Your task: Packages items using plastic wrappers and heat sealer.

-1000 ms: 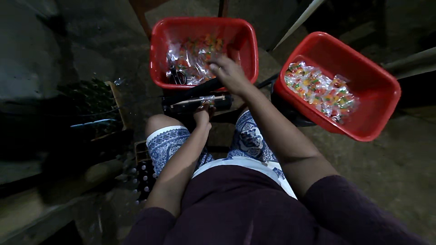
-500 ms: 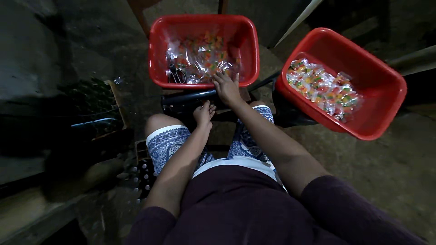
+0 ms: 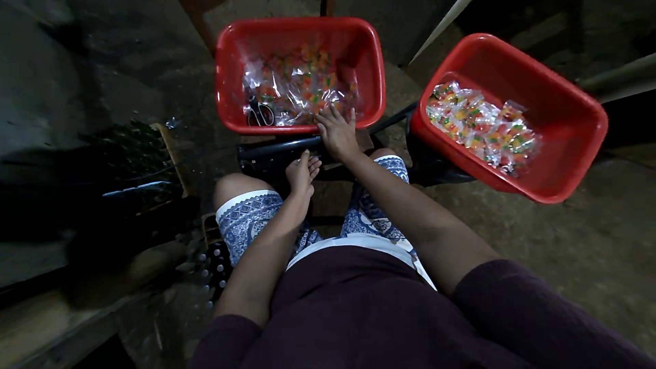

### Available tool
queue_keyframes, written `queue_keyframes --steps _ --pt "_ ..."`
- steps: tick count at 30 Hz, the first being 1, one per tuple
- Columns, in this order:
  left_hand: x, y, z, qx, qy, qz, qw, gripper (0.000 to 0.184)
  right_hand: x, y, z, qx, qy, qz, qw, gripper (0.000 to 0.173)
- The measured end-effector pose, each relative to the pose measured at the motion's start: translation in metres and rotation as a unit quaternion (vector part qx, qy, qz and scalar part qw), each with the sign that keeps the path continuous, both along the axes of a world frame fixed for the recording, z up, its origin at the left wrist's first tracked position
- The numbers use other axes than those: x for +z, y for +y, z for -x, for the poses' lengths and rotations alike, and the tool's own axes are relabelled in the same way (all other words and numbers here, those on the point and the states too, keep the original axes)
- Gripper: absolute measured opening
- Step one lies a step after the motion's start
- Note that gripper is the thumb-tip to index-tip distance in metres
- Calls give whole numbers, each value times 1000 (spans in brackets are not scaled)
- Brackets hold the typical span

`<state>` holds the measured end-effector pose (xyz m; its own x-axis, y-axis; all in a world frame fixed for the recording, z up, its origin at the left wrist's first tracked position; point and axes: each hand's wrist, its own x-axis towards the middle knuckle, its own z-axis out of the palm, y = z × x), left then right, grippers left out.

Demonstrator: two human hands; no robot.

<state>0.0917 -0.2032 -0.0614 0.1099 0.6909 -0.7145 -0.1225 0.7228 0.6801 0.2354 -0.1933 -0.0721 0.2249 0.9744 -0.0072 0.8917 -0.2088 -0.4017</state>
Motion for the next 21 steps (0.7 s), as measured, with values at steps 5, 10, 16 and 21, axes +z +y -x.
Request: queue_keyframes --steps 5,10,16,21 --pt "-1 0 -1 0 -1 -3 1000 29 0 -1 -1 4 5 -3 1000 47" --pt "-2 0 0 4 -4 -7 1000 28 1 -1 0 6 9 -7 1000 46" --pt "-2 1 -1 5 -2 -5 1000 27 1 0 -1 7 4 0 1000 47" --pt "-3 1 0 -9 2 -7 1000 33 23 7 -3 12 62 72 995 47"
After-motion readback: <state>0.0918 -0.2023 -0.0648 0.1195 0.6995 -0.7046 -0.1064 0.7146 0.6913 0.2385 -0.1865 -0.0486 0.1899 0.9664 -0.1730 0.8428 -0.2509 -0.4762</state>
